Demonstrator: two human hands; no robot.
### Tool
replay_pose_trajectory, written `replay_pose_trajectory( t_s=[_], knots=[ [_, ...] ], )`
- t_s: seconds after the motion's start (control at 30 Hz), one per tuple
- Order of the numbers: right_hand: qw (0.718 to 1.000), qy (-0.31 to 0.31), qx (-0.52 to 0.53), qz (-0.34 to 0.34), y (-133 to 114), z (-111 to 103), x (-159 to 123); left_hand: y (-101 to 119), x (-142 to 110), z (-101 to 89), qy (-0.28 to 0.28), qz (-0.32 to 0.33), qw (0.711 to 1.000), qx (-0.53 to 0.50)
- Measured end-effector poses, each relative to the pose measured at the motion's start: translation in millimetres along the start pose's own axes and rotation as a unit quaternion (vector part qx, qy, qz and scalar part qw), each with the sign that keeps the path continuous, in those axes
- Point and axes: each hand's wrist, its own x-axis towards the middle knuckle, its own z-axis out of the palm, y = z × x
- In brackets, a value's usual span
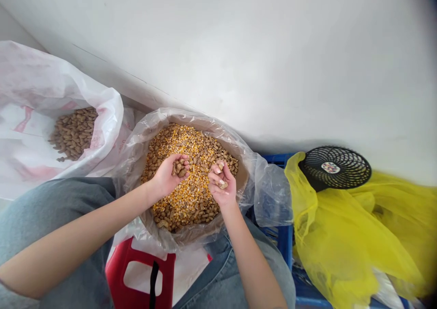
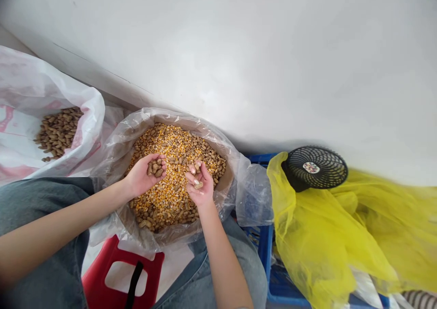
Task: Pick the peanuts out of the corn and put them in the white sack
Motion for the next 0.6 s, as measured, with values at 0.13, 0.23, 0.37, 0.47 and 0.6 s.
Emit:
replay_pose_trajectory(
  t_s=[0.13,0.23,0.37,0.47,0.6],
  knots=[
    [1.0,0.001,0.005,-0.012,-3.9,1.3,0.1,-0.8,1.1,-0.7,0.0,-0.001,1.0,0.004],
    [1.0,0.0,0.006,0.002,-4.8,8.6,1.2,-5.1,2.1,-2.0,0.0,-0.003,1.0,0.005],
    [0.998,0.001,-0.049,0.046,4.5,29.1,1.7,-18.5,3.9,-5.5,0.011,-0.034,0.999,0.018],
    [0.99,-0.007,-0.128,0.058,17.6,43.5,1.0,-27.5,3.9,-7.1,-0.001,-0.054,0.998,0.037],
    [0.954,-0.012,-0.297,0.02,29.6,52.6,-0.2,-28.6,1.5,-5.3,-0.031,-0.056,0.996,0.061]
  ],
)
